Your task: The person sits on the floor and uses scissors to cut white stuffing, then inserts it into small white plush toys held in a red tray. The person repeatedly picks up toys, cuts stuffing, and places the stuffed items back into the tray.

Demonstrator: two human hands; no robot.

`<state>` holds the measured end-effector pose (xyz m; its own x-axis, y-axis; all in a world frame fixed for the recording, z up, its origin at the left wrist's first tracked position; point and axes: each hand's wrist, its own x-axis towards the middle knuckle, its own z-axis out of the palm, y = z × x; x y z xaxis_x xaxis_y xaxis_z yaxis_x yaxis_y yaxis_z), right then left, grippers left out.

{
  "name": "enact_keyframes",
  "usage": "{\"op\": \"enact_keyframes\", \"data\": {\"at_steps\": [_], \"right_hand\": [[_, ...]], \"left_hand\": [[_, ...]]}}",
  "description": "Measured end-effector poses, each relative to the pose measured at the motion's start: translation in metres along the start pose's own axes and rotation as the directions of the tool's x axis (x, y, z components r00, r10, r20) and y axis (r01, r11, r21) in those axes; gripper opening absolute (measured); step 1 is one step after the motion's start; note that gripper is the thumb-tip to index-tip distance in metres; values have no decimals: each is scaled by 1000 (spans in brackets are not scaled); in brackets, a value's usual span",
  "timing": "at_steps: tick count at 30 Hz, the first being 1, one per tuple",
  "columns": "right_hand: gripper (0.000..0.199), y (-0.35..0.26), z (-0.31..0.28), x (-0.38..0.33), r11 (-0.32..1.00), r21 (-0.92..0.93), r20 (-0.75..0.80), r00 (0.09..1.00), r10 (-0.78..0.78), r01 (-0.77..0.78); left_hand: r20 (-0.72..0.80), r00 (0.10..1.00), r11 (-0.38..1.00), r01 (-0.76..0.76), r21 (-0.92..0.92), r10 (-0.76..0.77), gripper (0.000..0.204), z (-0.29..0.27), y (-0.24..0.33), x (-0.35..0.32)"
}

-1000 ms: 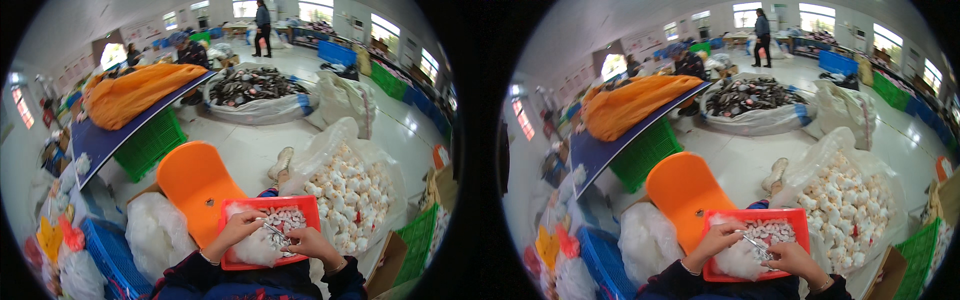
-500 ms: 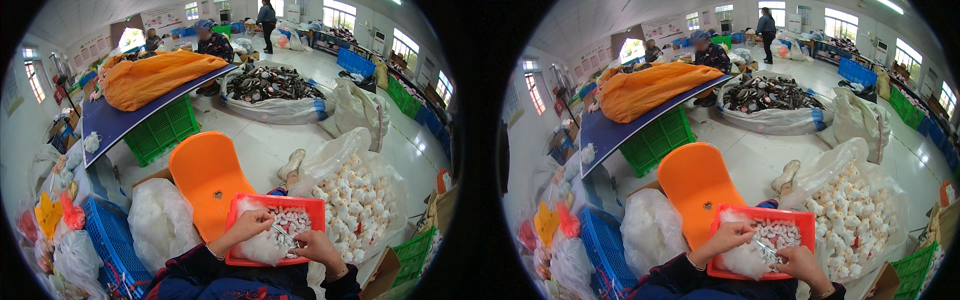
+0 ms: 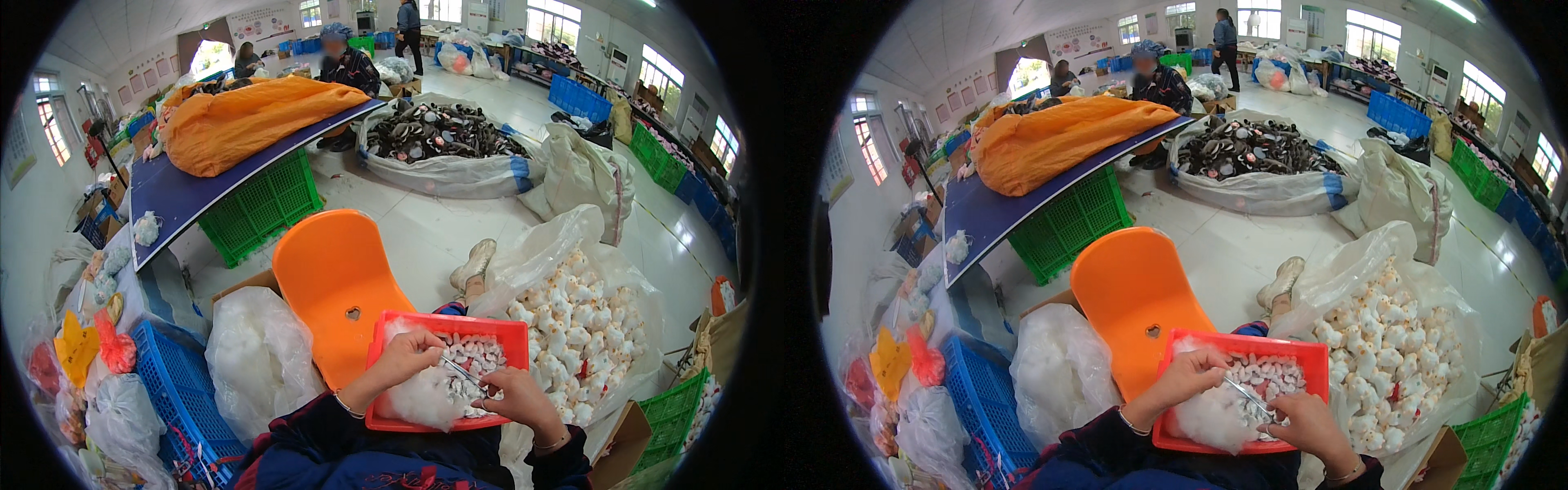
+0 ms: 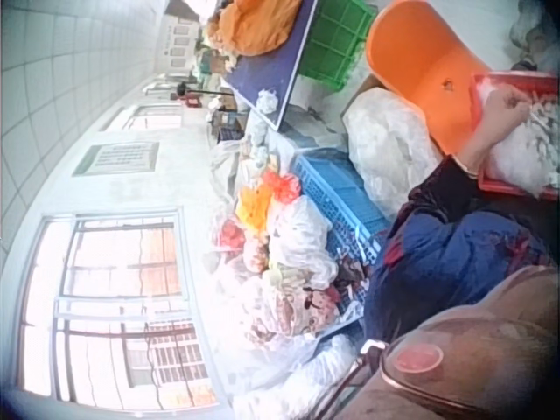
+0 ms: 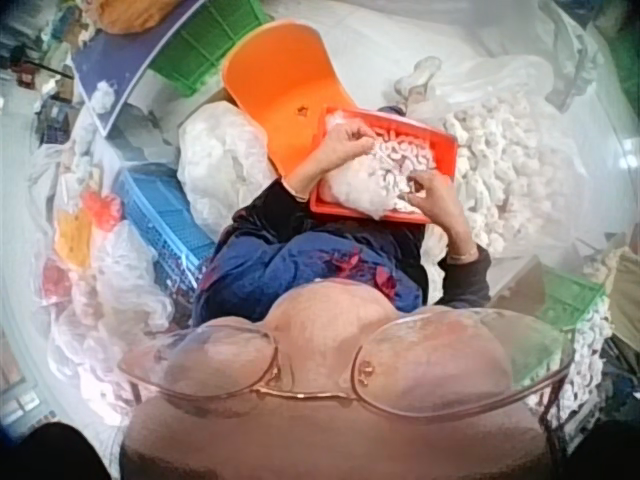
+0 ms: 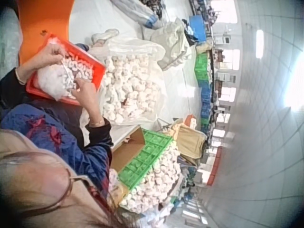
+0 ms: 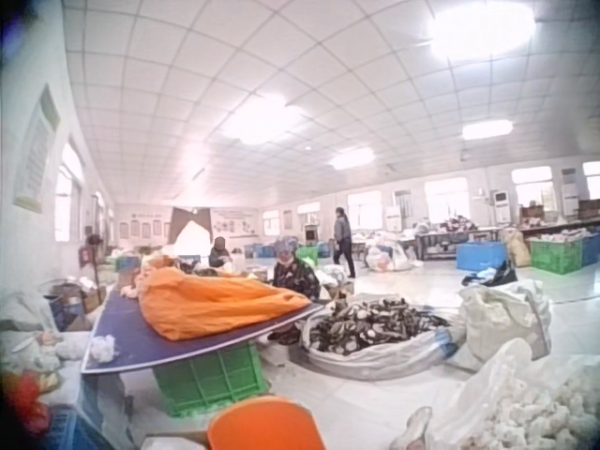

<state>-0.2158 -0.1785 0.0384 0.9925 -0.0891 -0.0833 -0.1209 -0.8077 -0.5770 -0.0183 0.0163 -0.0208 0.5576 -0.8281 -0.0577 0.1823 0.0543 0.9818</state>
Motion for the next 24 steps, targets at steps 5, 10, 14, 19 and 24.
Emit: {"op": "enact_keyframes", "data": {"at_steps": [5, 10, 14, 19, 24], "right_hand": [[53, -8, -6, 0, 987, -145, -233, 968, -96, 63], [56, -17, -3, 5, 960, -279, -203, 975, -94, 34], [48, -11, 0, 5, 959, -285, -186, 981, -58, 3], [37, -8, -1, 1, 940, -341, -156, 987, -35, -21], [33, -12, -13, 3, 945, -327, 34, 999, -10, 20]], "left_hand": [[-32, 990, 978, 127, -167, -134, 13, 2, -2, -6], [-48, 979, 941, 178, -287, -199, 12, 11, 0, -7], [-85, 976, 934, 163, -317, -199, 13, 14, 3, -6], [-89, 990, 958, 84, -275, -112, 12, 14, -2, -3], [-21, 992, 983, -122, 138, 126, 11, 17, -20, -4]]}}
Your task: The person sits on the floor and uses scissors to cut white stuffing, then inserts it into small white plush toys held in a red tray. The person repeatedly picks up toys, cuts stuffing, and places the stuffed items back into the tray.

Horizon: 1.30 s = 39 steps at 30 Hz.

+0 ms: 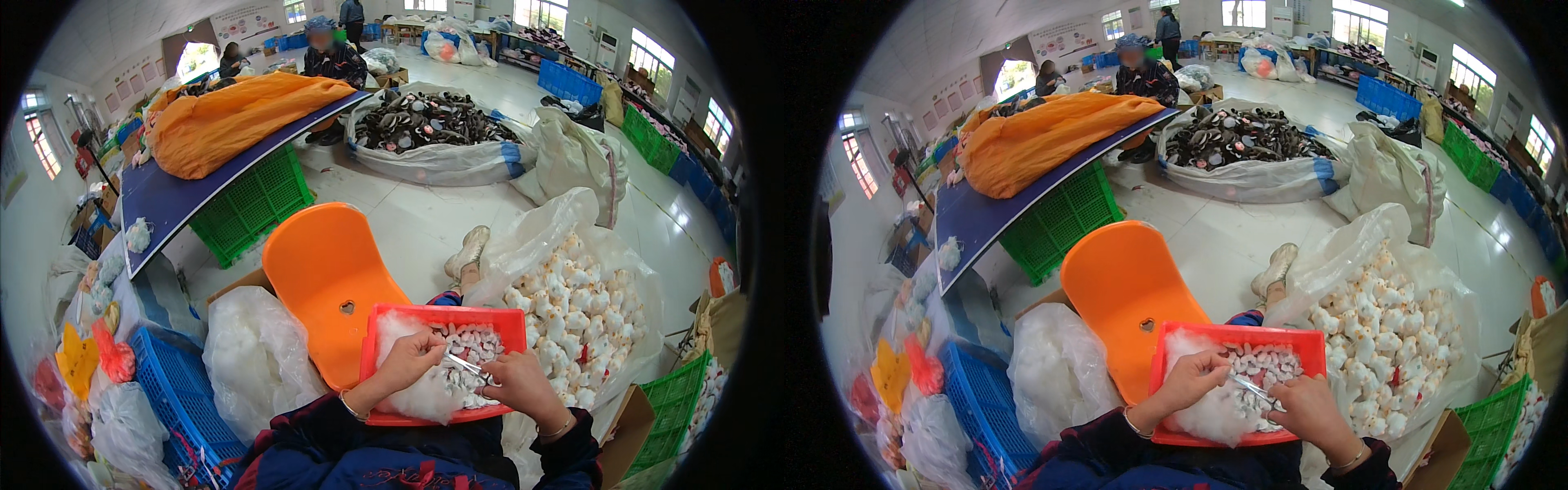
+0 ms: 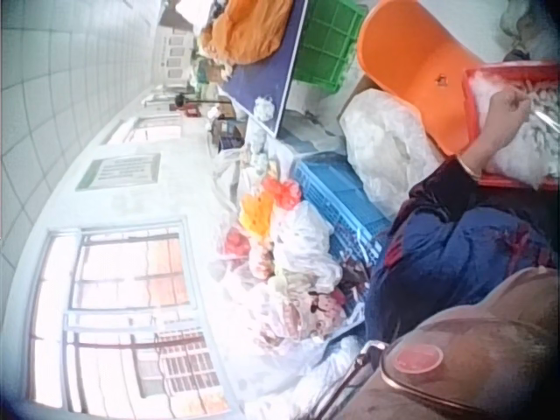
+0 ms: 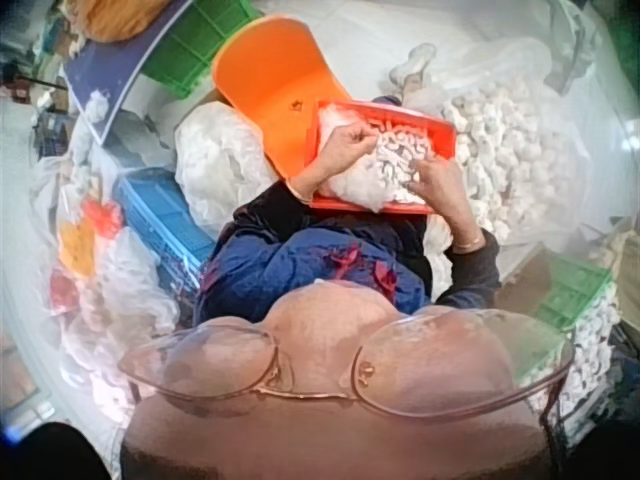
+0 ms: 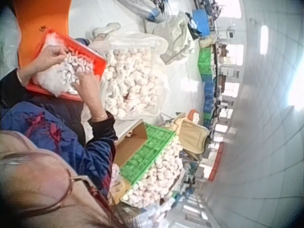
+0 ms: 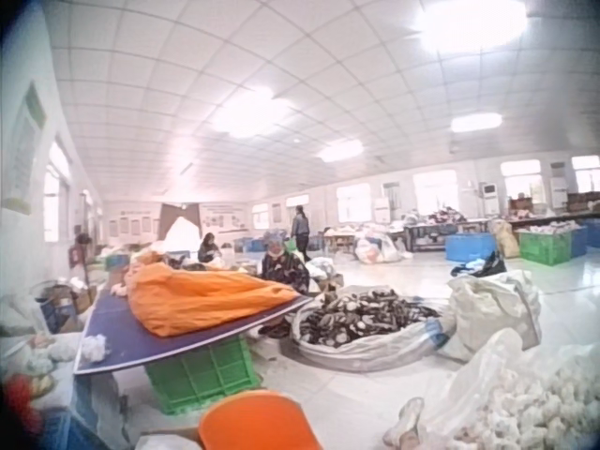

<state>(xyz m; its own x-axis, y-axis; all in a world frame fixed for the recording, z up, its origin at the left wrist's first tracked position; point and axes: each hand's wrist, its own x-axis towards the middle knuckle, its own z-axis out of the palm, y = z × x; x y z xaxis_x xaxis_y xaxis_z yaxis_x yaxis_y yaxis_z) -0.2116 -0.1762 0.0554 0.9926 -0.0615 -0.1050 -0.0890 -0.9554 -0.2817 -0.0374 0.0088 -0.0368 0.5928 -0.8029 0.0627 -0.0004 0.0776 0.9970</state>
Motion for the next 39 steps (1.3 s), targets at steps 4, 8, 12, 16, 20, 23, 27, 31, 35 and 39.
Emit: {"op": "enact_keyframes", "data": {"at_steps": [4, 8, 12, 16, 20, 23, 27, 31, 35, 39], "right_hand": [[32, 7, 13, -1, 972, 233, -58, 998, -1, 14], [34, 2, 18, -3, 893, 450, -94, 993, 77, -27], [43, 4, 29, 1, 836, 549, -122, 989, 82, -1], [47, 3, 17, -1, 865, 501, -136, 984, 118, -35], [47, 11, 18, -11, 924, 381, -189, 974, 122, -42], [46, 10, 13, -9, 934, 355, -253, 957, 141, -44], [49, 7, 13, -3, 952, 305, -286, 951, 120, -28], [50, 4, 13, 2, 975, 221, -305, 949, 76, -7], [47, 5, 15, 2, 985, 174, -288, 955, 65, -14], [42, 3, 11, 0, 988, 152, -276, 959, 58, -16]], "left_hand": [[40, 997, 995, 73, -74, -70, 19, -3, 4, -3], [45, 995, 968, 99, -233, -90, 27, 0, 24, -3], [-22, 983, 962, 172, -212, -181, 31, -2, 30, 0], [-47, 988, 955, 132, -266, -149, 27, -3, 28, 3], [-107, 971, 924, 167, -344, -215, 23, -1, 23, 3], [-108, 967, 912, 177, -369, -231, 24, -1, 24, 4], [-114, 963, 906, 186, -380, -245, 25, 1, 30, 2], [-75, 969, 931, 205, -302, -237, 27, -4, 26, 1], [-94, 970, 939, 191, -287, -226, 27, -2, 33, -1], [-110, 970, 923, 167, -345, -216, 27, -3, 30, -1]]}}
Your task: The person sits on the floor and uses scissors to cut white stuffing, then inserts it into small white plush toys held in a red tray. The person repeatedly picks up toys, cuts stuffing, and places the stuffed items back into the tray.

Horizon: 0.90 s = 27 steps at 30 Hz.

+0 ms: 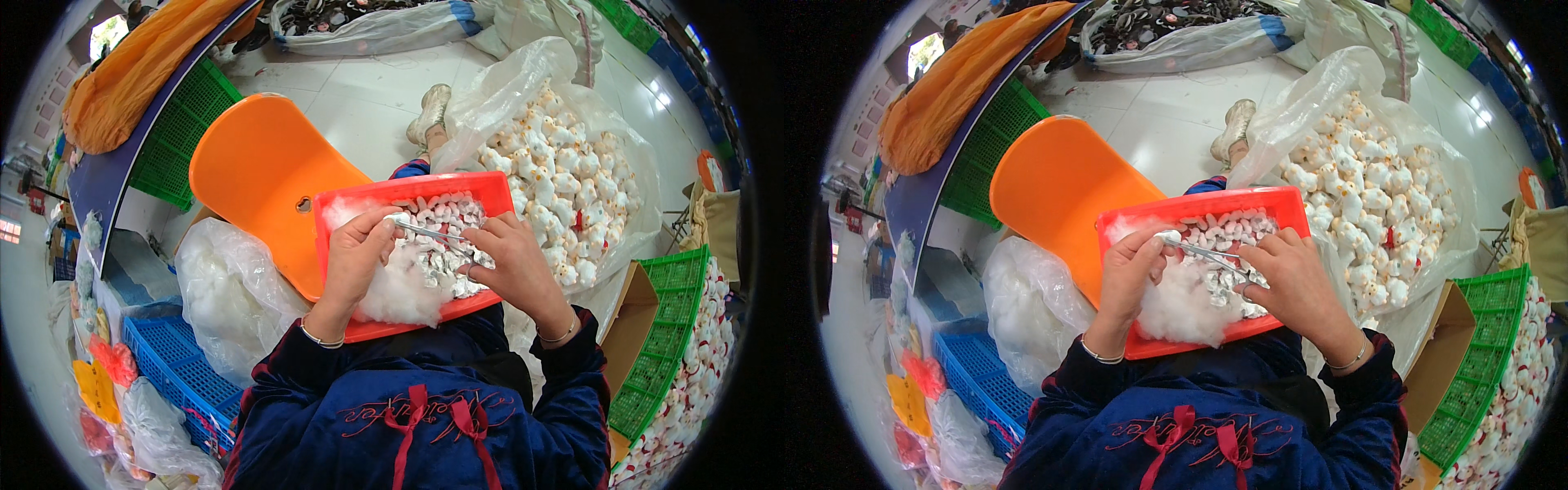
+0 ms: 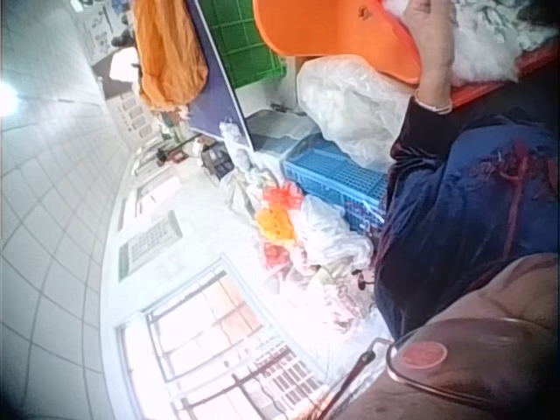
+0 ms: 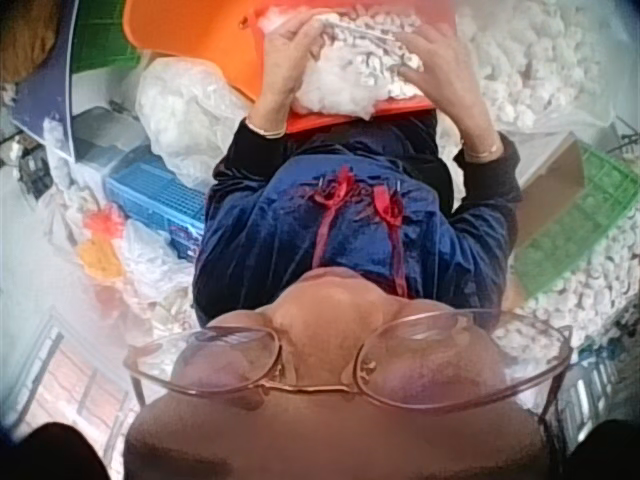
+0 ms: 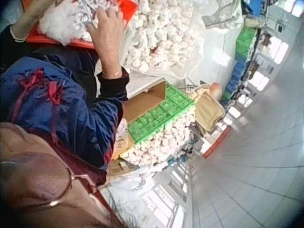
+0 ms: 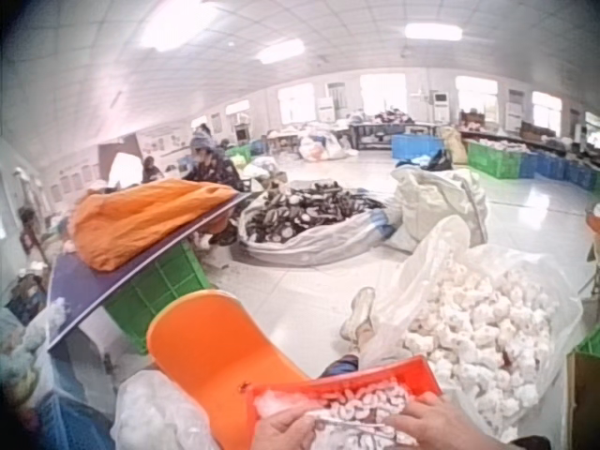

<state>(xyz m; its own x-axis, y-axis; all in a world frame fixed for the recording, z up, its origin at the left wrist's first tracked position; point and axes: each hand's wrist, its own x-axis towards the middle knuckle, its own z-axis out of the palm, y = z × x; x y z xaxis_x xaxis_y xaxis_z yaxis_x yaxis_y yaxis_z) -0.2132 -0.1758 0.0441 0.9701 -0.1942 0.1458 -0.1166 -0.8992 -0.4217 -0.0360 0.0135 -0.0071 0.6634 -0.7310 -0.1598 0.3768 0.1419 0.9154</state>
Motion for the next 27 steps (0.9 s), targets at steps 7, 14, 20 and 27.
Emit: {"op": "enact_keyframes", "data": {"at_steps": [7, 14, 20, 27], "right_hand": [[36, -7, 3, -1, 997, 45, 122, 991, 63, -69], [32, -3, 42, -8, 885, 459, 30, 997, 69, -75], [34, -5, 38, -12, 880, 469, 32, 998, 62, -70], [36, -12, 46, -15, 818, 559, 110, 990, 90, -137]], "left_hand": [[-9, 997, 982, -75, 172, 77, 24, 7, -5, -1], [47, 999, 1000, 17, -13, -16, 24, 7, -2, -1], [9, 998, 996, -59, 72, 59, 24, 10, 2, -1], [-26, 993, 993, -115, 38, 116, 18, 15, 5, -1]]}}
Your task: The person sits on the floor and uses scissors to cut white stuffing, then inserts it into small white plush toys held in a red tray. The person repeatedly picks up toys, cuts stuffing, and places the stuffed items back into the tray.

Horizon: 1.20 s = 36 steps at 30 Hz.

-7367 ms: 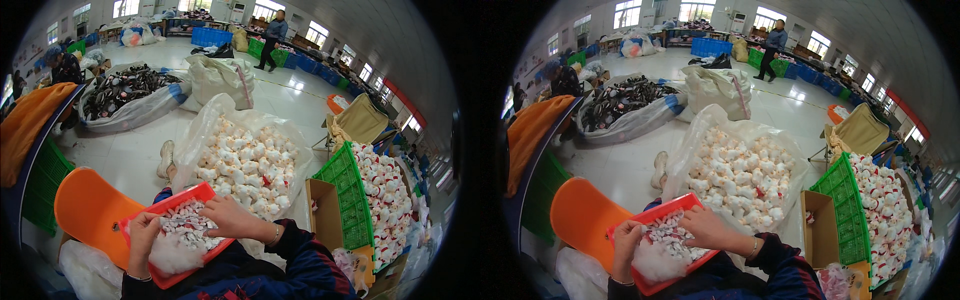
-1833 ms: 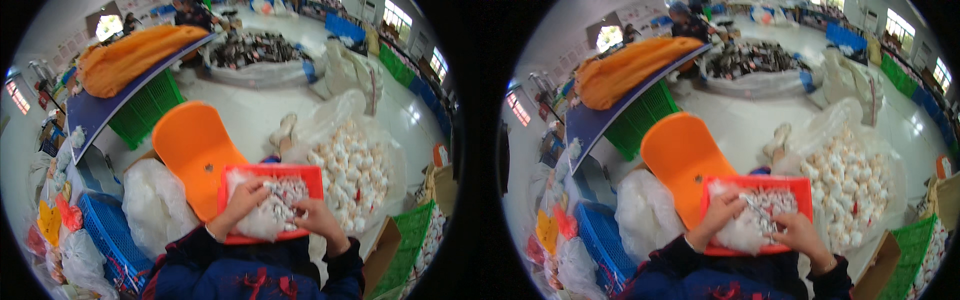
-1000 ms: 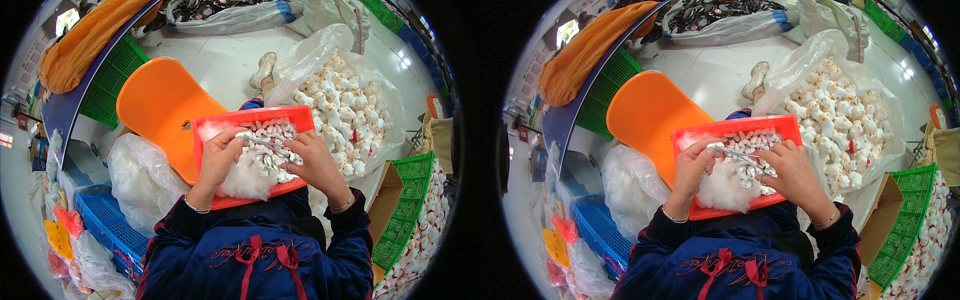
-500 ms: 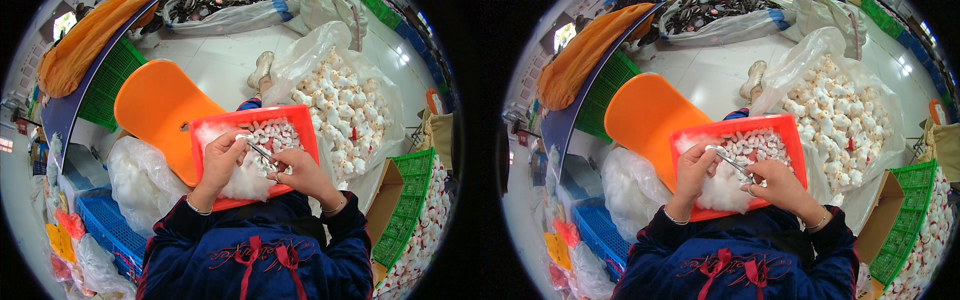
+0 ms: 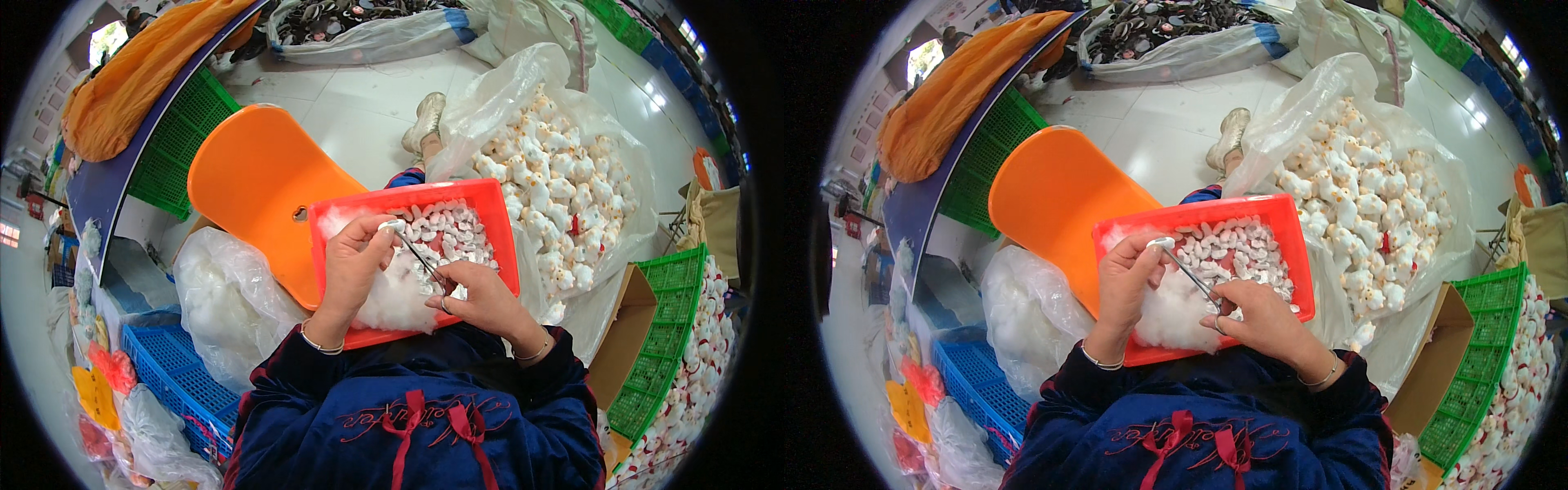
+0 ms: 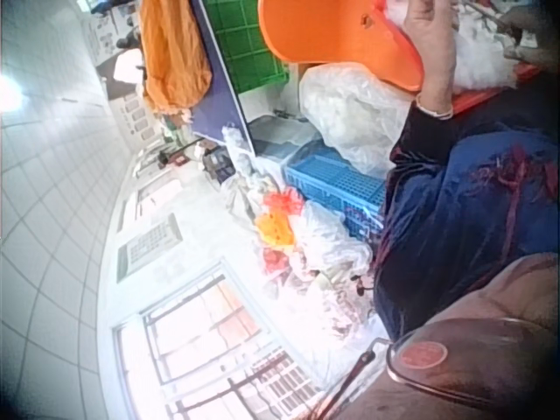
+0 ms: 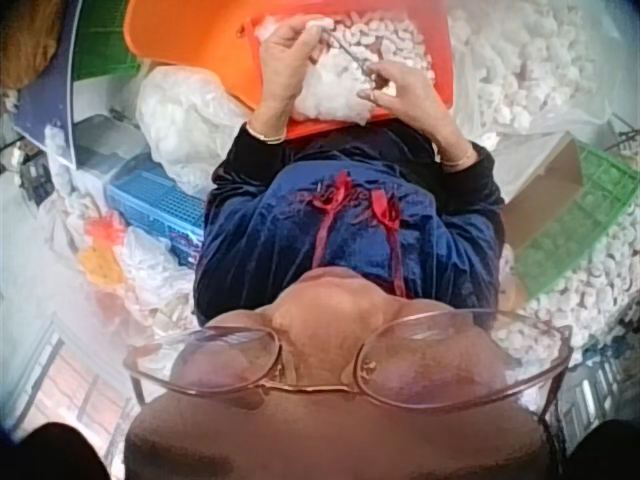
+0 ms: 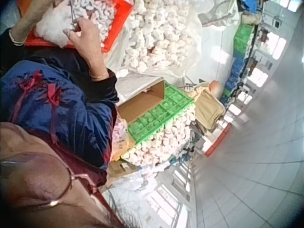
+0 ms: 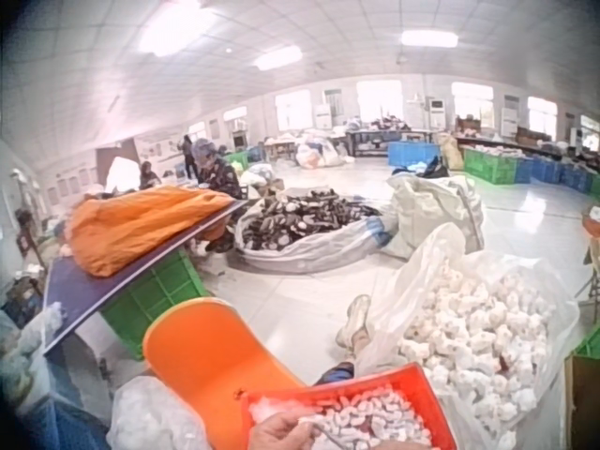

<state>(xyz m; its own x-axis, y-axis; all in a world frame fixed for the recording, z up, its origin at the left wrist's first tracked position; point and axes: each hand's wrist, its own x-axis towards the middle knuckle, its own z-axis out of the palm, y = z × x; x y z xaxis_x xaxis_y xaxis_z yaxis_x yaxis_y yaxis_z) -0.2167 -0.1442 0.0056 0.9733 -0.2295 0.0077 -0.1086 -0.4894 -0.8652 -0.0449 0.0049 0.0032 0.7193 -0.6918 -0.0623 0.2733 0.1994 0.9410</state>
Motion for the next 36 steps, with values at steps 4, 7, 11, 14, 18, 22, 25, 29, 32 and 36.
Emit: {"op": "enact_keyframes", "data": {"at_steps": [4, 7, 11, 14, 18, 22, 25, 29, 32, 36], "right_hand": [[34, -8, 6, 2, 994, 86, 37, 997, 62, -65], [33, -15, 14, 3, 975, 194, 53, 993, 102, -111], [32, -15, 19, 4, 972, 211, 9, 995, 99, -99], [33, -11, 21, 3, 984, 159, -8, 997, 81, -78], [33, -10, 22, 1, 987, 145, -33, 997, 73, -68], [34, -16, 24, 0, 972, 207, 5, 994, 109, -108], [35, -12, 26, 4, 977, 197, -26, 996, 90, -83], [35, -5, 24, -1, 999, -34, -146, 989, -21, 16], [34, 0, 24, -1, 995, -94, -140, 989, -46, 33], [36, 3, 26, -2, 989, -142, -194, 978, -76, 49]], "left_hand": [[-28, 998, 998, -47, 36, 48, 15, 0, -4, -1], [-38, 997, 996, -69, 59, 71, 15, 4, -3, -2], [-48, 998, 999, -45, 31, 47, 15, 2, -7, -2], [-40, 998, 999, -53, -8, 52, 15, 1, -7, -1], [-56, 995, 997, -78, -1, 78, 15, 4, -8, 0], [-31, 991, 991, -125, 43, 126, 14, 6, -10, -2], [-14, 996, 993, -92, 74, 94, 13, 4, -5, -1], [-28, 998, 991, -57, 123, 61, 12, 0, -4, 1], [60, 993, 982, -109, 153, 101, 12, -8, -11, 12], [108, 993, 999, 40, 34, -43, 13, -8, 3, 15]]}}
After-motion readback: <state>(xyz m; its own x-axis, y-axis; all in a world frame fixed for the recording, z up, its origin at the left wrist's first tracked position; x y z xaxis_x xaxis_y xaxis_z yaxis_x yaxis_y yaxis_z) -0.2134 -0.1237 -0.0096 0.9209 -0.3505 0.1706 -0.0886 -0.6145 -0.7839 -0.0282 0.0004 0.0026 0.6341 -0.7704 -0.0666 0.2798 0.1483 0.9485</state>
